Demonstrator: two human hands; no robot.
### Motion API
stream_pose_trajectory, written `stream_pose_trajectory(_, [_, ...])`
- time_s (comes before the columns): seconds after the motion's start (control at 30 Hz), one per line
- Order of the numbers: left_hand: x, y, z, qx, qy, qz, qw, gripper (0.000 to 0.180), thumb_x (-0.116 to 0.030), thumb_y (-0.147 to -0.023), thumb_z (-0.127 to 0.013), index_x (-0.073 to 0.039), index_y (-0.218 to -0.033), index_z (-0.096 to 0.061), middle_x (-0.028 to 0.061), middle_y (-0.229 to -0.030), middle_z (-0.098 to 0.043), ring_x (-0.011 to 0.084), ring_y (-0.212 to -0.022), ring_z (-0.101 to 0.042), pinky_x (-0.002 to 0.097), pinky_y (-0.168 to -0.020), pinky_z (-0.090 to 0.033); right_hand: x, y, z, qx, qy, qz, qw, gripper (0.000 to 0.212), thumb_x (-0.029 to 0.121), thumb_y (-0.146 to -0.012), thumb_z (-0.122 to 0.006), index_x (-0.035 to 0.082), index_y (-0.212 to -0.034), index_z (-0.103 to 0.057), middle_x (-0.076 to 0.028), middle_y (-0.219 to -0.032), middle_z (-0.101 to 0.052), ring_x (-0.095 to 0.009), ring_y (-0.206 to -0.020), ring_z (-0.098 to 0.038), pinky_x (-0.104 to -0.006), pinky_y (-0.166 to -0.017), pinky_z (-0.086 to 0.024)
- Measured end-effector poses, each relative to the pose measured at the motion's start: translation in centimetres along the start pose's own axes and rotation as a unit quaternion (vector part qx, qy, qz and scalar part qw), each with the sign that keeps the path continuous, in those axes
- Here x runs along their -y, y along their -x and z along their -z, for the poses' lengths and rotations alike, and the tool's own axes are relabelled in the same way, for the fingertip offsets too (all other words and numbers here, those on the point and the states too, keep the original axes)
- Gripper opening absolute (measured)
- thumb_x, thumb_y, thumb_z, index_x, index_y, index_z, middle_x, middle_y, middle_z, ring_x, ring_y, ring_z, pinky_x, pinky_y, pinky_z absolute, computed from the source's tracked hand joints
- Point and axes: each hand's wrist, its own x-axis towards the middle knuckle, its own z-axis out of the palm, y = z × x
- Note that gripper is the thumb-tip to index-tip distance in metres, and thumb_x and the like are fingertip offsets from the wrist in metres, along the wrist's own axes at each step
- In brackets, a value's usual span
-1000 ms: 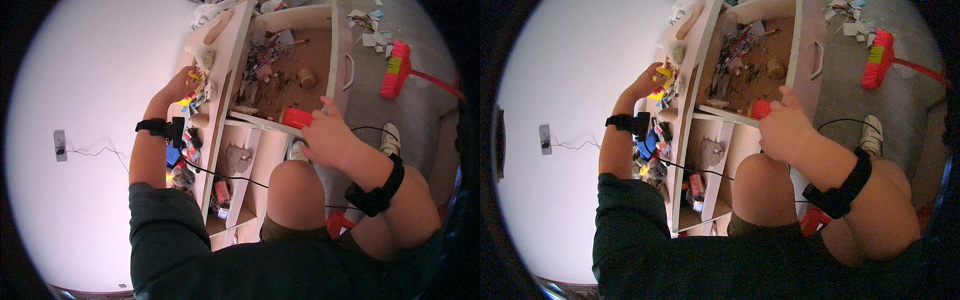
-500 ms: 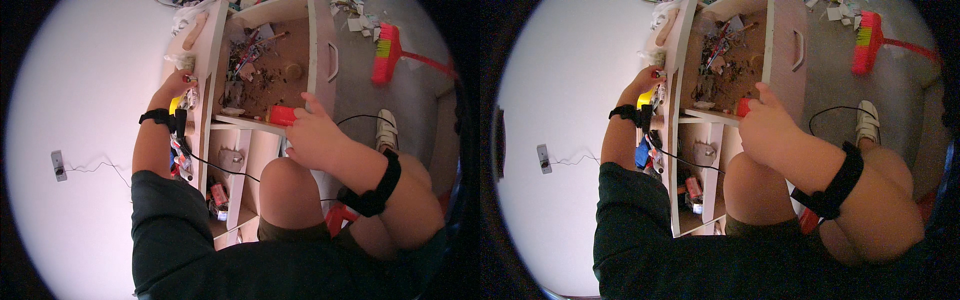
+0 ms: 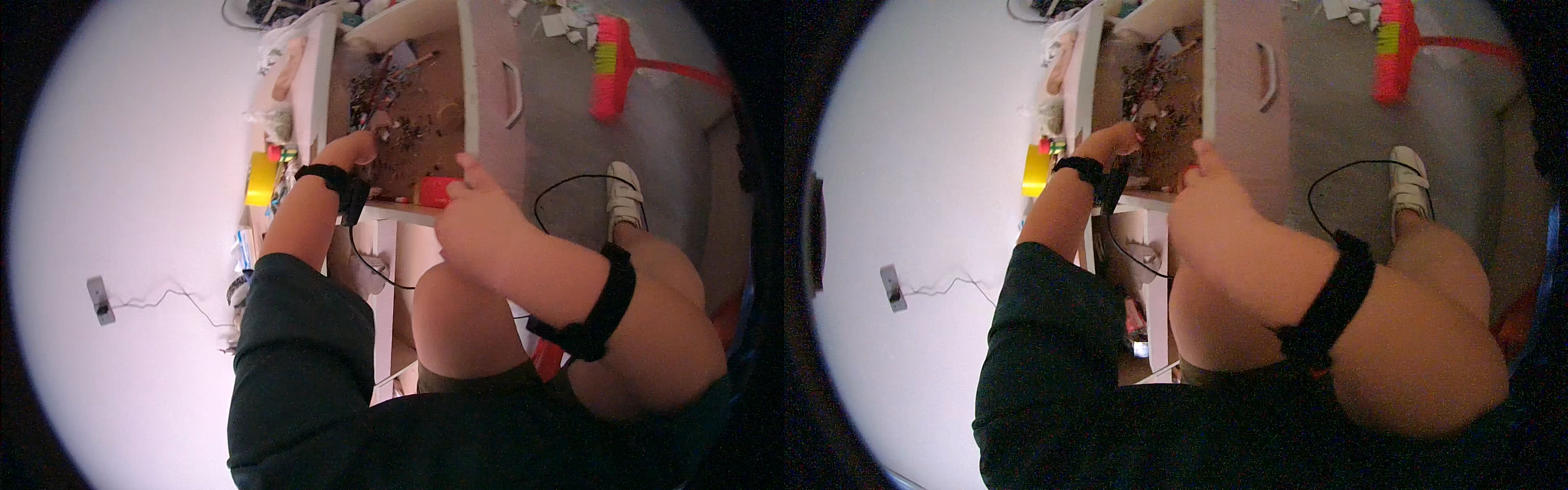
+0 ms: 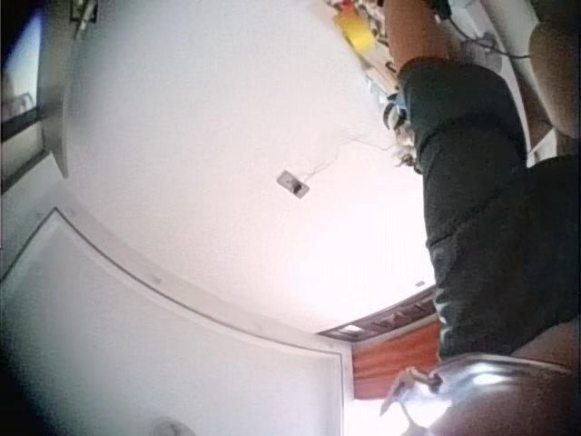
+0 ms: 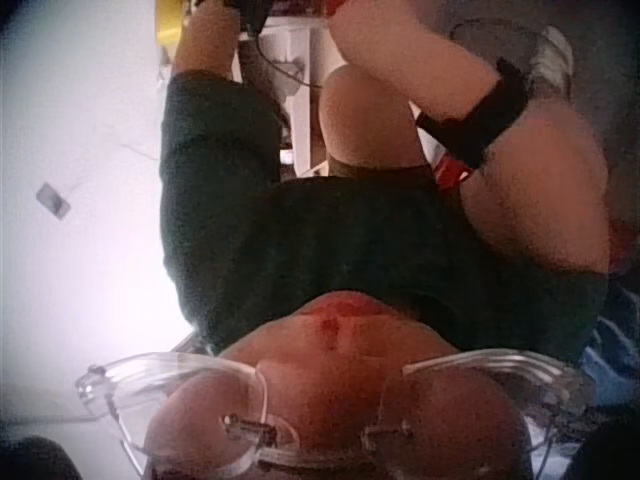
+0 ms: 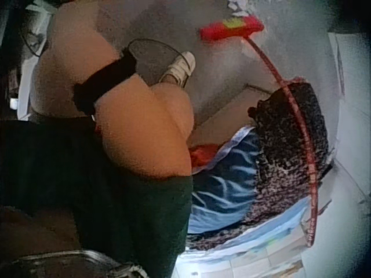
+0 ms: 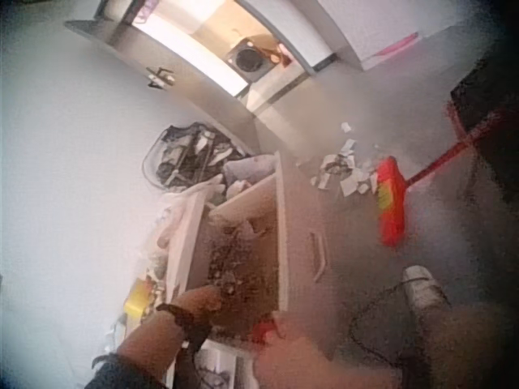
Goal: The person removes various items including stickers and a small case from a wooden drawer, wipes the interior of the drawer with a cloth, and picks out small pieces of debris by hand.
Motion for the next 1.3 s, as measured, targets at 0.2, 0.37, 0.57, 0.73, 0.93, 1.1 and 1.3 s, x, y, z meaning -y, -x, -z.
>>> stream_pose_trajectory(0.2, [6.3, -4.2, -3.4, 0.045, 0.141, 0.289, 0.946, 0.031, -0.006, -0.078, -0.052, 0.000, -0.106, -0.060, 0.0204, -0.119, -0.053, 0.0328, -0.111, -0.053, 0.0460, -0.088, -0.043, 0.0, 0.0, 1.8, 0.061, -0.013, 0.038, 0.997, 0.022, 0.020, -0.075, -0.055, 0.012, -0.090, -0.071, -0.007, -0.098, -0.066, -0.024, -0.106, -0.054, -0.0476, -0.108, -0.011])
stream_pose_trajectory(0.37, [-0.4, 0.4, 1.0, -0.004, 0.193, 0.258, 0.947, 0.031, -0.011, -0.075, -0.058, -0.001, -0.105, -0.060, 0.0188, -0.118, -0.055, 0.0334, -0.111, -0.052, 0.0475, -0.088, -0.043, -0.8, 0.5, 0.9, 0.066, -0.050, 0.038, 0.996, 0.021, 0.021, -0.075, -0.056, 0.013, -0.088, -0.071, -0.005, -0.093, -0.067, -0.023, -0.104, -0.054, -0.0468, -0.108, -0.009])
stream_pose_trajectory(0.57, [2.3, -1.8, -0.6, 0.054, 0.071, 0.253, 0.963, 0.032, -0.006, -0.072, -0.060, -0.002, -0.104, -0.062, 0.0184, -0.114, -0.057, 0.0332, -0.108, -0.054, 0.0466, -0.084, -0.045, -0.4, 0.5, 1.1, 0.055, -0.033, 0.053, 0.997, 0.021, 0.024, -0.076, -0.056, 0.014, -0.087, -0.071, -0.004, -0.090, -0.067, -0.022, -0.104, -0.053, -0.0479, -0.108, -0.006])
stream_pose_trajectory(0.73, [2.8, -2.9, -1.2, -0.028, -0.039, 0.132, 0.990, 0.030, -0.005, -0.070, -0.063, -0.001, -0.099, -0.064, 0.0211, -0.108, -0.059, 0.0325, -0.099, -0.058, 0.0445, -0.078, -0.048, -0.2, 0.7, 0.7, -0.019, -0.007, 0.050, 0.999, 0.015, 0.016, -0.073, -0.055, 0.014, -0.073, -0.070, -0.002, -0.072, -0.064, -0.019, -0.092, -0.055, -0.0464, -0.108, -0.011])
stream_pose_trajectory(0.93, [-4.9, 9.2, 6.4, -0.319, 0.041, 0.064, 0.945, 0.010, -0.014, -0.070, -0.061, -0.006, -0.076, -0.064, 0.0167, -0.076, -0.063, 0.0362, -0.074, -0.061, 0.0439, -0.066, -0.048, -0.6, 1.6, 1.1, 0.047, 0.013, 0.023, 0.999, 0.016, 0.020, -0.075, -0.056, 0.013, -0.078, -0.070, -0.005, -0.078, -0.065, -0.023, -0.096, -0.055, -0.0481, -0.107, -0.010])
stream_pose_trajectory(1.1, [-4.3, 16.4, 4.5, -0.455, 0.017, 0.081, 0.887, 0.016, -0.018, -0.076, -0.056, -0.009, -0.087, -0.064, 0.0174, -0.088, -0.063, 0.0361, -0.081, -0.060, 0.0440, -0.071, -0.048, 0.5, -0.4, 0.7, 0.059, 0.029, 0.035, 0.997, 0.019, 0.025, -0.074, -0.058, 0.011, -0.081, -0.070, -0.009, -0.085, -0.066, -0.024, -0.099, -0.055, -0.0486, -0.107, -0.010])
stream_pose_trajectory(1.3, [-4.4, 20.3, 1.2, -0.592, 0.154, 0.100, 0.785, 0.024, -0.019, -0.074, -0.060, -0.007, -0.094, -0.064, 0.0163, -0.091, -0.063, 0.0333, -0.084, -0.061, 0.0382, -0.075, -0.049, 0.0, -0.3, 0.9, 0.084, 0.041, 0.000, 0.996, 0.034, 0.037, -0.078, -0.057, 0.006, -0.088, -0.066, -0.012, -0.083, -0.064, -0.028, -0.096, -0.055, -0.0514, -0.106, -0.013])
